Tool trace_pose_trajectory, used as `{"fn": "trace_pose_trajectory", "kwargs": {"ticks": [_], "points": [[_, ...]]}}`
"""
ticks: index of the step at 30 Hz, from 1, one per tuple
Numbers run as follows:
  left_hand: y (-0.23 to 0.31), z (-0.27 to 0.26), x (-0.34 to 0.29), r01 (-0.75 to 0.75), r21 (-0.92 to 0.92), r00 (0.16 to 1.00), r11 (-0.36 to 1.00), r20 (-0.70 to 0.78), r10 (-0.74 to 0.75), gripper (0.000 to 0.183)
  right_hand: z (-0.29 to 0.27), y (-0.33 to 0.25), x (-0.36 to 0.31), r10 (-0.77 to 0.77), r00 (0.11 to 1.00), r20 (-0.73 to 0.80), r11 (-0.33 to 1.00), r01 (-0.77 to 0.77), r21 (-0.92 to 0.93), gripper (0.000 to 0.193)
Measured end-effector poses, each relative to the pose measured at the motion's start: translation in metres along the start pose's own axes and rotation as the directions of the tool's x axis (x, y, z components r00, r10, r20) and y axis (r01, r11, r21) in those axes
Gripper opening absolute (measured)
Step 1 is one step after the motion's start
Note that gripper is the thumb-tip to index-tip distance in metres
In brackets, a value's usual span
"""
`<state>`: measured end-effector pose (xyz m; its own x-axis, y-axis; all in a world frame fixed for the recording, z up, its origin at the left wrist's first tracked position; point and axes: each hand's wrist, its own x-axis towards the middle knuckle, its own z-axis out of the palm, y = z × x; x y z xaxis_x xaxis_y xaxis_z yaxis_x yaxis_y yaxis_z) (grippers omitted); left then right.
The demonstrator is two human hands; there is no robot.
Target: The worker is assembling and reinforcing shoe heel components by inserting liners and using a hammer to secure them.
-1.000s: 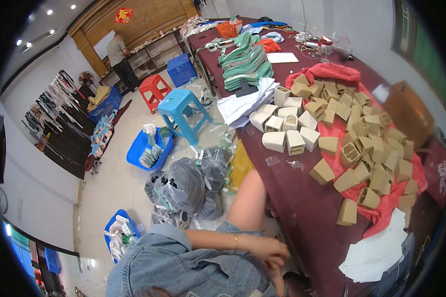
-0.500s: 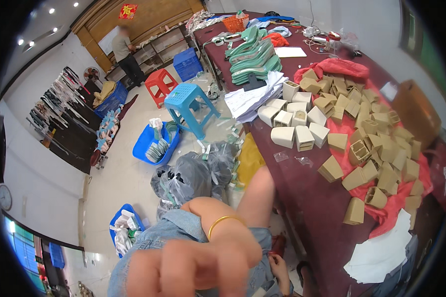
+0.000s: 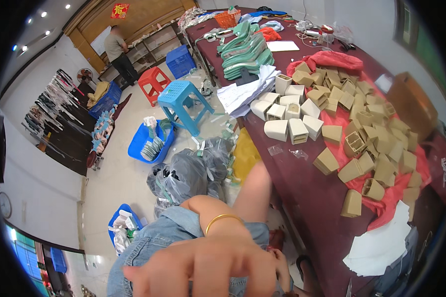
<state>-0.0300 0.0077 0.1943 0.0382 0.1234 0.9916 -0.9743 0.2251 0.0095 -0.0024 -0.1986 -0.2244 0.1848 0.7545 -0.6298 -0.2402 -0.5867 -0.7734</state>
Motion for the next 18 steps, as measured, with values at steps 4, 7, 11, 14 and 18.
{"fn": "trace_pose_trajectory", "kwargs": {"ticks": [4, 7, 11, 14, 18], "points": [[-0.004, -0.007, 0.003, -0.016, 0.003, 1.0, 1.0, 0.008, 0.016, 0.047, 0.002, 0.027, 0.035, -0.09, 0.995, -0.044, 0.994, 0.087, -0.067, 0.042], [-0.017, -0.006, -0.008, 0.037, -0.063, 0.999, 0.997, -0.035, -0.039, 0.048, 0.005, 0.047, 0.036, -0.137, 0.978, -0.154, 0.989, 0.127, -0.075, 0.032], [-0.037, 0.023, -0.037, 0.169, -0.052, 0.948, 0.984, -0.264, -0.176, 0.047, 0.013, 0.029, 0.018, -0.269, 0.94, -0.211, 0.955, 0.233, -0.181, 0.035], [-0.062, 0.028, -0.047, 0.257, -0.195, 0.96, 0.946, -0.063, -0.273, 0.047, 0.007, -0.033, -0.017, -0.117, 0.954, -0.277, 0.942, 0.019, -0.334, 0.032], [-0.053, 0.014, -0.078, 0.384, -0.152, 0.923, 0.911, 0.072, -0.377, 0.034, -0.004, -0.05, -0.068, -0.424, 0.74, -0.523, 0.866, 0.163, -0.472, 0.024]]}}
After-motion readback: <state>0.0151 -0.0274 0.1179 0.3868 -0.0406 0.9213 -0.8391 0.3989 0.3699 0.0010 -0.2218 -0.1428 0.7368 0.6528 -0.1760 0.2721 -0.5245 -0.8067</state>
